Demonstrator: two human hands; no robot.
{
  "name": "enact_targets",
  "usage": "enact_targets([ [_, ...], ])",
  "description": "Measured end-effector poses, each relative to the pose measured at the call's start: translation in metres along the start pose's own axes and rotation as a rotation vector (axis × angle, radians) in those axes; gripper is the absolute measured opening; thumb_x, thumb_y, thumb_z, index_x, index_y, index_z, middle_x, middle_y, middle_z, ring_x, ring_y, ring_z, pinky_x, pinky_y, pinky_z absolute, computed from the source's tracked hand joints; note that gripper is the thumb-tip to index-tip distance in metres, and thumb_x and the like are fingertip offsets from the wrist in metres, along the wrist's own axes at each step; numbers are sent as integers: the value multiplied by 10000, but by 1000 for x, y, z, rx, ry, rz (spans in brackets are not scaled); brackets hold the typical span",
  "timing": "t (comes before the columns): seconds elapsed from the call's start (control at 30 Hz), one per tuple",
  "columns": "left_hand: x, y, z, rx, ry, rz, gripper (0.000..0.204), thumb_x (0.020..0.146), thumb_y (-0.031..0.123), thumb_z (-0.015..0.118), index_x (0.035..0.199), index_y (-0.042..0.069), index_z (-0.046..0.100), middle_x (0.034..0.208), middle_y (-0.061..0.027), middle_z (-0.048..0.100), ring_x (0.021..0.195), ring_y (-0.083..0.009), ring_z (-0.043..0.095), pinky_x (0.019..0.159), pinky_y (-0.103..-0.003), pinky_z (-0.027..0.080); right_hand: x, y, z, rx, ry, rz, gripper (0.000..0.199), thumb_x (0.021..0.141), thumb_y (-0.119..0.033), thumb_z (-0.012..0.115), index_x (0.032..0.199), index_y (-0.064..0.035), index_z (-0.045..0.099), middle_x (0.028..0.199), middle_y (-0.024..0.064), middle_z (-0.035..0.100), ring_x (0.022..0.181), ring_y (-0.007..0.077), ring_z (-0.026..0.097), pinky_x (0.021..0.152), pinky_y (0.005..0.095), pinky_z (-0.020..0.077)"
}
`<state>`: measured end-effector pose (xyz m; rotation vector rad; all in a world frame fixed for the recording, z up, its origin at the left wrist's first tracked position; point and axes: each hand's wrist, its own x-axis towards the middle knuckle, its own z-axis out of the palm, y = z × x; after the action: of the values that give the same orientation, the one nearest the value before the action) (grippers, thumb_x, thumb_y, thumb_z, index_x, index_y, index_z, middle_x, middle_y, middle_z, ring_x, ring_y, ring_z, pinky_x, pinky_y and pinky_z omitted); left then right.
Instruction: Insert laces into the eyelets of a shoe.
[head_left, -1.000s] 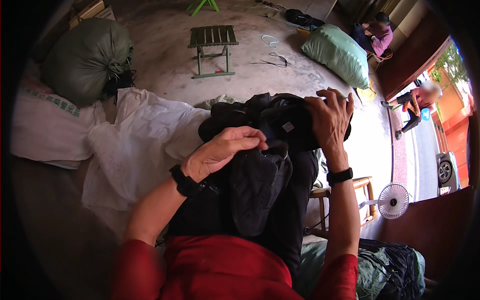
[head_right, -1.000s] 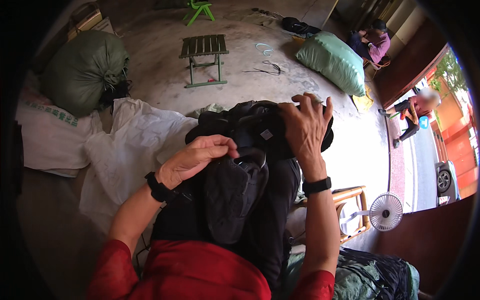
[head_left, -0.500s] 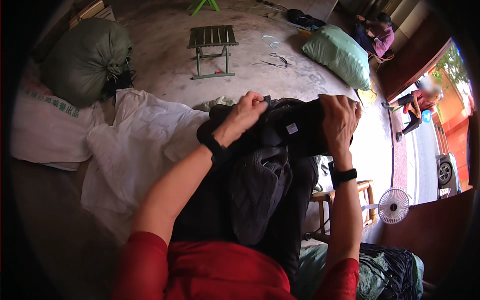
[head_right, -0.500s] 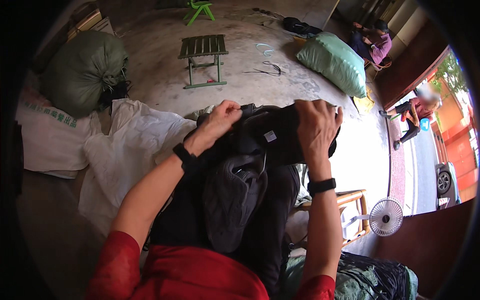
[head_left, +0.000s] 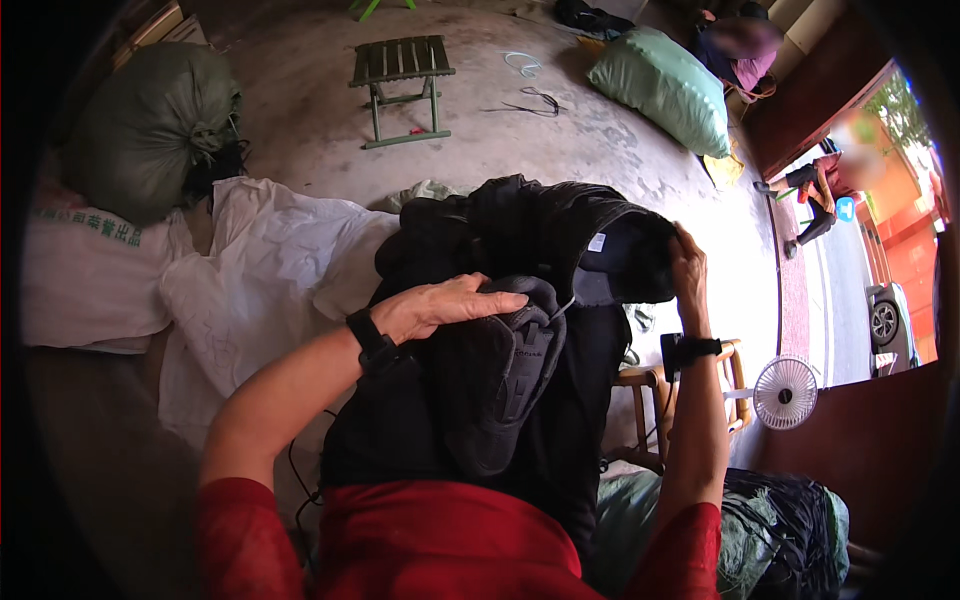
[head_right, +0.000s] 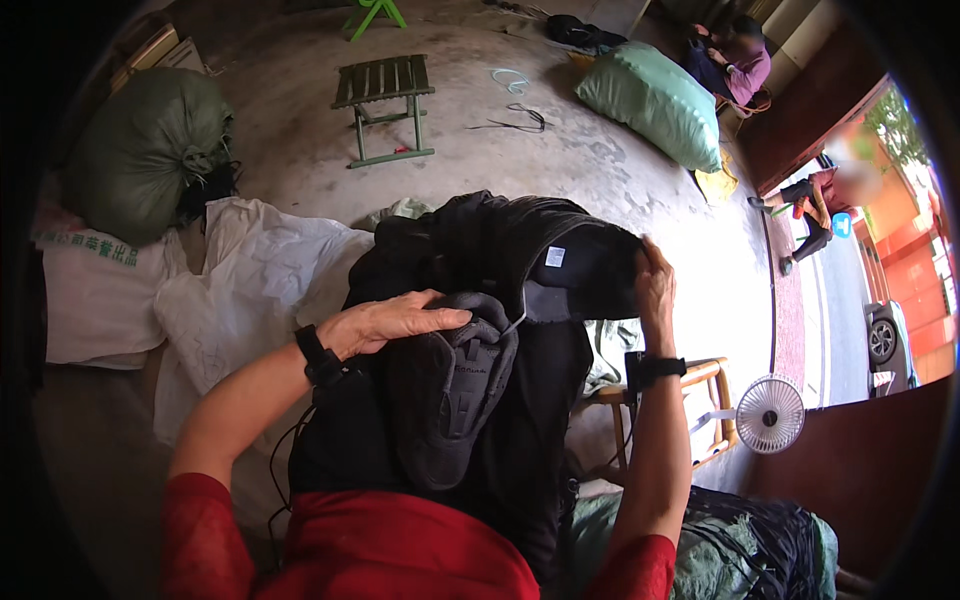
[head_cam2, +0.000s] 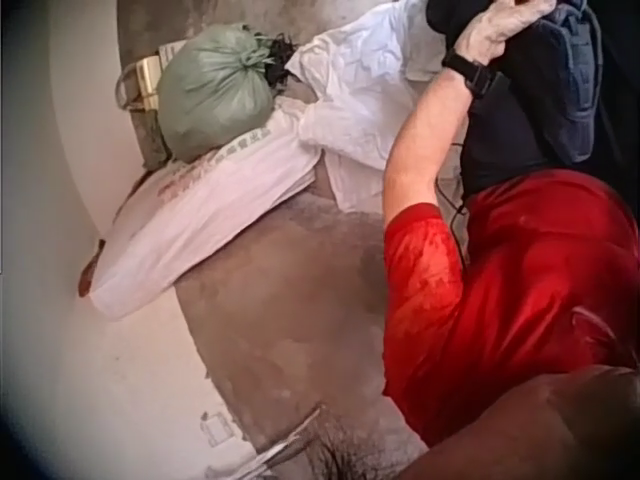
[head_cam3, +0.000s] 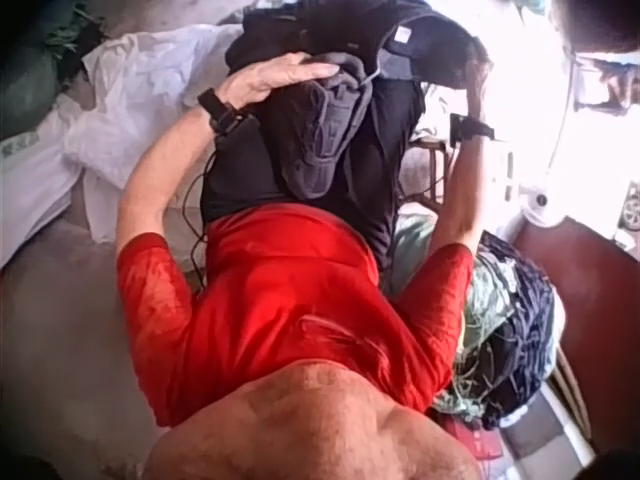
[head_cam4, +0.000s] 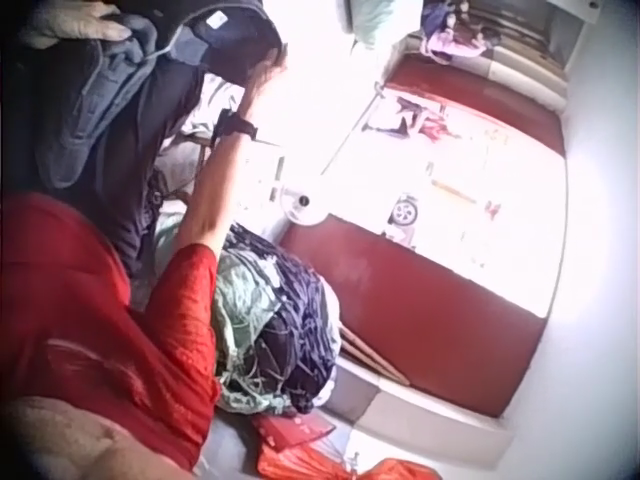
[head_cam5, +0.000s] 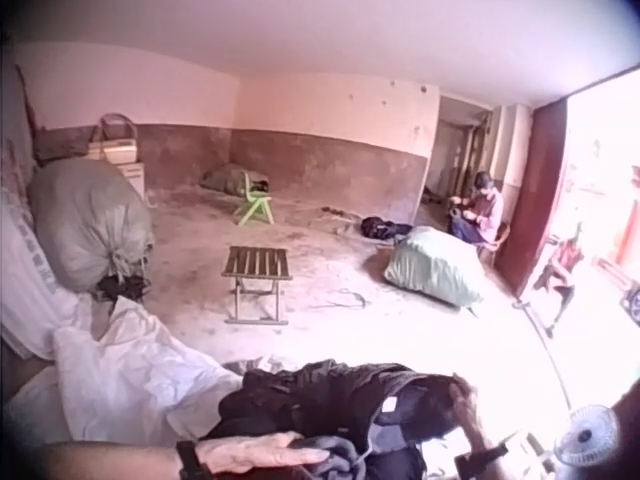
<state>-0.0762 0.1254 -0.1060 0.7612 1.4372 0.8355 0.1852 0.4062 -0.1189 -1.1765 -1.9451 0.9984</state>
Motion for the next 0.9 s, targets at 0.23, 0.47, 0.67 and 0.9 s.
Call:
enact_targets([
  [0.23,6,-5,-8,-287,-113,212,768,798,379,783,1315,-95,471,1221,-135,585,1142,-186,548,997,-285,417,-125,-96,52,-111,15,-551,314,899,22,573,1210,-9,598,1223,171,609,1163,304,581,958,354,461],
  [0.47,6,-27,4,-677,-140,370,623,841,236,733,1324,-62,476,1192,-91,618,1071,-155,608,946,-290,486,-169,-143,48,406,-502,57,416,957,-258,598,1265,20,574,1354,168,544,1231,249,531,1017,339,410],
  [0.67,-4,5,-6,149,158,494,543,894,369,678,1234,-39,562,1159,-111,631,1129,-197,574,982,-328,439,-171,-98,50,949,-366,213,347,988,-213,553,1245,17,585,1234,144,631,1156,229,594,1035,347,431],
  [0.9,-26,-5,31,444,564,818,687,810,414,733,1291,-15,495,1271,-237,529,1219,-375,501,1038,-416,397,-192,-87,37,799,-305,235,401,984,-242,566,1296,9,544,1267,152,611,1159,236,597,985,350,477],
])
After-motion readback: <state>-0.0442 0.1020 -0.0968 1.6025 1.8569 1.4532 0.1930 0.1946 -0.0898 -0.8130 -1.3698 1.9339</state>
